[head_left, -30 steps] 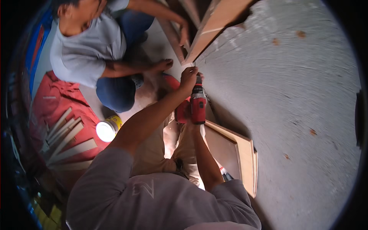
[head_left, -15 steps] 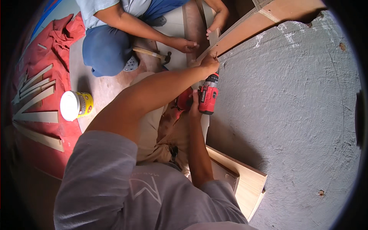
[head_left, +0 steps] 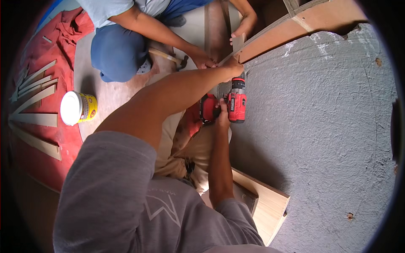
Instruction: The person assembles a wooden cabinet by gathering screws and driving them into the wooden panels using an electric drill while another person holds the pieces in place.
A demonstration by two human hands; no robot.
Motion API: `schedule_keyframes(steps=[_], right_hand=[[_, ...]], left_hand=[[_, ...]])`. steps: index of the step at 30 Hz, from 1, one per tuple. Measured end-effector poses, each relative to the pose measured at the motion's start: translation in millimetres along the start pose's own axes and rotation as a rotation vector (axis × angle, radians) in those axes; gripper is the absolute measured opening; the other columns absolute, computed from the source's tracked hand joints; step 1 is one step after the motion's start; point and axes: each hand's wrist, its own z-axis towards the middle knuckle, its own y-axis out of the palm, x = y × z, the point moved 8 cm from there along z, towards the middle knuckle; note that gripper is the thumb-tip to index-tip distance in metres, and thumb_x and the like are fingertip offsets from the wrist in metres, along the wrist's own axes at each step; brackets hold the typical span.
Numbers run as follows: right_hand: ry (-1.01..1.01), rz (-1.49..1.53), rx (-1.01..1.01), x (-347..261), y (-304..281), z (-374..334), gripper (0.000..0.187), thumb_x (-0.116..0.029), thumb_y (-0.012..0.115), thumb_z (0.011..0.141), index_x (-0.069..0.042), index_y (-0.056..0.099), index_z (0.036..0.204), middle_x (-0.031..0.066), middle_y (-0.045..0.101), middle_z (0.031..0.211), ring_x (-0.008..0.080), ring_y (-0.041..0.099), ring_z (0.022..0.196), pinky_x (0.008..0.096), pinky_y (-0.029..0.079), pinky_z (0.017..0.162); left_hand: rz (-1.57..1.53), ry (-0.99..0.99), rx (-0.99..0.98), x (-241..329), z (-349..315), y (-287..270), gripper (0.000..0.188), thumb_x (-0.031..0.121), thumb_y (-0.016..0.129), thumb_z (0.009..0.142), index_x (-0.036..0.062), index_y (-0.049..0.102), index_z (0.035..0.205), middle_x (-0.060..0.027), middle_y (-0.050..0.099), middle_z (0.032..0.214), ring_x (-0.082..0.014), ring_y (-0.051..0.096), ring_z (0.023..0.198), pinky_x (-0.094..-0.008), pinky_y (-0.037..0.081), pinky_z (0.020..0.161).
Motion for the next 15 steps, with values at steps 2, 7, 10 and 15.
schedule_keyframes(steps=[2,7,10,15], right_hand=[[-0.001,-0.002,-0.010,2.3,-3.3,5.2,0.027,-0.007,0.059,0.080,-0.002,0.052,0.105,0.0016,0.051,0.072,0.0107,0.046,0.062,0.0246,0.040,0.059],[-0.016,-0.101,-0.027,3.7,-2.7,4.6,0.029,-0.007,0.059,0.080,-0.001,0.052,0.107,0.0020,0.051,0.075,0.0102,0.046,0.062,0.0246,0.040,0.059],[-0.031,-0.088,0.008,-4.7,-7.9,2.4,0.029,-0.011,0.061,0.081,-0.002,0.052,0.107,0.0005,0.051,0.075,0.0082,0.045,0.062,0.0227,0.040,0.059],[-0.003,-0.066,0.029,-13.9,-1.8,3.0,0.027,-0.010,0.060,0.081,-0.002,0.053,0.106,-0.0003,0.051,0.073,0.0079,0.045,0.062,0.0222,0.039,0.058]], left_hand=[[-0.072,-0.031,0.006,0.8,-2.0,-1.3,0.023,0.021,0.052,0.084,0.0024,0.056,0.096,-0.0114,0.055,0.095,-0.0243,0.057,0.085,-0.0460,0.051,0.065],[-0.072,-0.043,-0.021,5.3,-7.2,-7.7,0.027,0.022,0.053,0.084,0.0020,0.053,0.101,-0.0120,0.055,0.098,-0.0249,0.056,0.090,-0.0469,0.050,0.069],[-0.088,-0.033,-0.088,30.1,-37.6,-4.3,0.032,0.022,0.054,0.084,0.0027,0.049,0.108,-0.0123,0.053,0.103,-0.0254,0.055,0.094,-0.0474,0.049,0.071],[-0.082,-0.024,-0.029,30.5,-26.3,-9.1,0.040,0.023,0.055,0.083,0.0042,0.043,0.116,-0.0126,0.051,0.107,-0.0252,0.052,0.097,-0.0470,0.049,0.070]])
